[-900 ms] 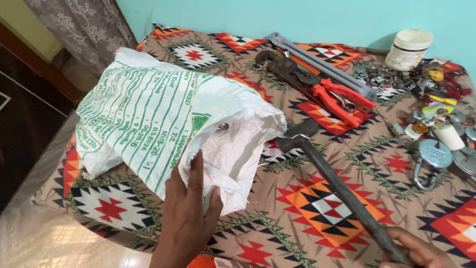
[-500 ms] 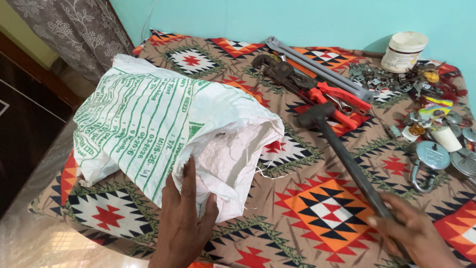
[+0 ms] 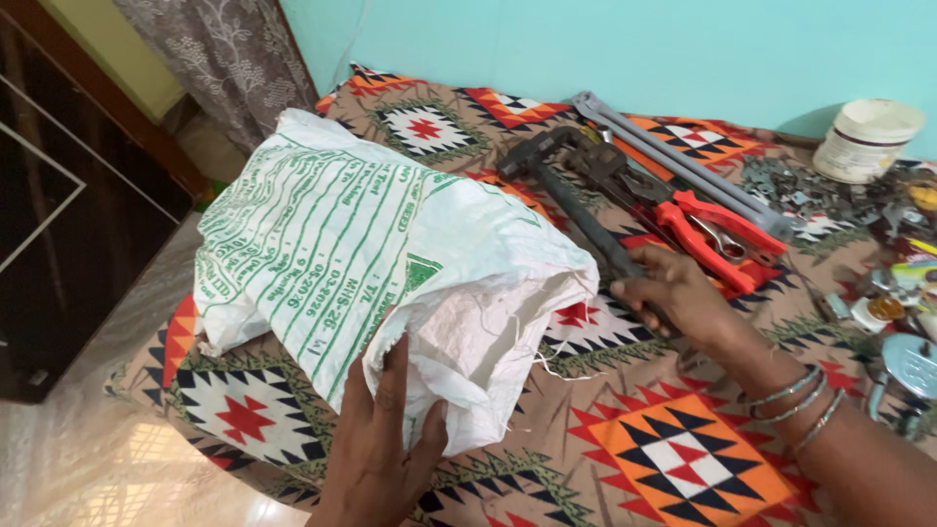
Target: The person removes various wrenches and tools from a white sack and places them on a patterned tablecloth. The person then arranges the tools in a neat row on the table.
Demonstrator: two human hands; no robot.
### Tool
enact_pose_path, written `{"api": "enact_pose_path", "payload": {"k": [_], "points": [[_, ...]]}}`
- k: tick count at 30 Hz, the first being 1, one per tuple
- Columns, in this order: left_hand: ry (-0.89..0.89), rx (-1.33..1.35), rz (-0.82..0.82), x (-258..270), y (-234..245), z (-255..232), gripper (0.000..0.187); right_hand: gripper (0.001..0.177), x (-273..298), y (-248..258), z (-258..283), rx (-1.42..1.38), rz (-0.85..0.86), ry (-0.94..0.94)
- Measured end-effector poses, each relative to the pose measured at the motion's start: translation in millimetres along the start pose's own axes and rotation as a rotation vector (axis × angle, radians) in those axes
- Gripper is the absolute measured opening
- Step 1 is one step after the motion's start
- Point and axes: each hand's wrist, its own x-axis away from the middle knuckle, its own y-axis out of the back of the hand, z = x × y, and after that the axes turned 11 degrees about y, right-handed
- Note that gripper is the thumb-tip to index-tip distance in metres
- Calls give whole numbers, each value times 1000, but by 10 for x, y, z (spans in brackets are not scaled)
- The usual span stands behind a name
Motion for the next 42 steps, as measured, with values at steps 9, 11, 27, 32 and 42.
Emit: {"api": "enact_pose_path", "payload": {"k": [9, 11, 27, 32, 42], "points": [[-99, -12, -21, -218, 116, -215, 75, 38, -152, 176, 56, 890, -87, 374], [-124, -44, -49, -264, 128, -267, 75, 39, -100, 168, 59, 1158, -97, 504], [-100, -32, -34, -232, 276, -378, 66, 25, 269, -1078, 772, 562, 245, 719], [-117, -15, -42, -196, 297, -333, 65, 29, -597, -1319, 300, 886, 223, 546], [-108, 21, -11, -216, 270, -132, 61, 26, -1268, -1467, 51, 995, 298, 366]]}}
